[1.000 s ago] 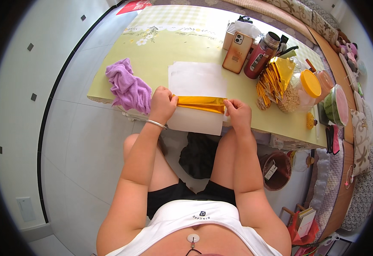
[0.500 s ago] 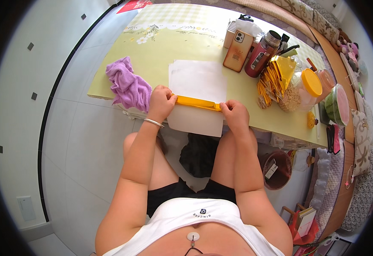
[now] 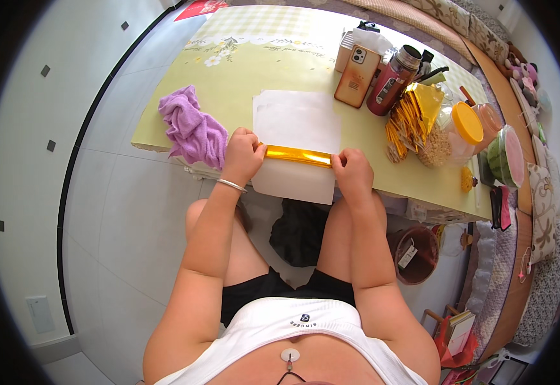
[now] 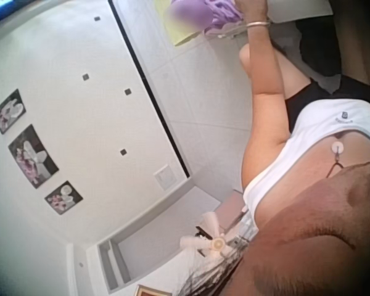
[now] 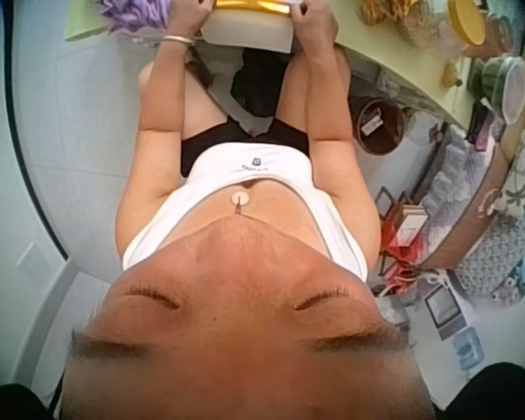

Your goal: The person sits on the floor and folds a sheet of gold-colored paper by hand. They repeatedly fold the paper in half, crease the edges, and place the folded piece on a stack of similar items on the table.

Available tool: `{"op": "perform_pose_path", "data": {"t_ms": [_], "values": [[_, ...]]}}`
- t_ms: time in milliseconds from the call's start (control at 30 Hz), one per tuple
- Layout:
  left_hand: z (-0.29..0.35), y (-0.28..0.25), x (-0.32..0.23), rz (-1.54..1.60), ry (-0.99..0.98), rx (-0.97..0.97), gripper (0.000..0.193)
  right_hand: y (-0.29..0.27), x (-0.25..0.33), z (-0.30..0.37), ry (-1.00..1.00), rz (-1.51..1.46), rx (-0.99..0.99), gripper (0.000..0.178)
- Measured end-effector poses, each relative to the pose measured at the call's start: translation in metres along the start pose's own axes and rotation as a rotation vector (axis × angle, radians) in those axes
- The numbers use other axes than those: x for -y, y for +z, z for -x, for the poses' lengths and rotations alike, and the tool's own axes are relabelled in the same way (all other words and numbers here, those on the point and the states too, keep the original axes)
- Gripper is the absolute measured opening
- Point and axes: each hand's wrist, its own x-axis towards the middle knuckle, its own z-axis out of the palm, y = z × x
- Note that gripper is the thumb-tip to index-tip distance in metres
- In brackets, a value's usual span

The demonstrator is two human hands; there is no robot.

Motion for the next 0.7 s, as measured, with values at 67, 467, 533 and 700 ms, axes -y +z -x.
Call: {"op": "perform_pose_path", "data": {"t_ms": [67, 467, 533, 700], "values": [[0.000, 0.000, 0.000, -0.009, 0.004, -0.001, 0.021, -0.001, 0.002, 0.000, -0.002, 0.009, 0.006, 0.026], [0.004, 0.005, -0.012, -0.158, 0.058, -0.030, 0.015, 0.001, 0.002, 0.005, -0.082, 0.143, 0.014, 0.022], [0.005, 0.002, -0.023, -0.249, 0.093, -0.056, 0.014, 0.001, 0.002, 0.005, -0.076, 0.133, 0.018, 0.022], [0.001, 0.007, -0.029, -0.310, 0.398, -0.058, 0.007, -0.001, 0.004, 0.005, -0.074, 0.114, 0.027, 0.020]]}}
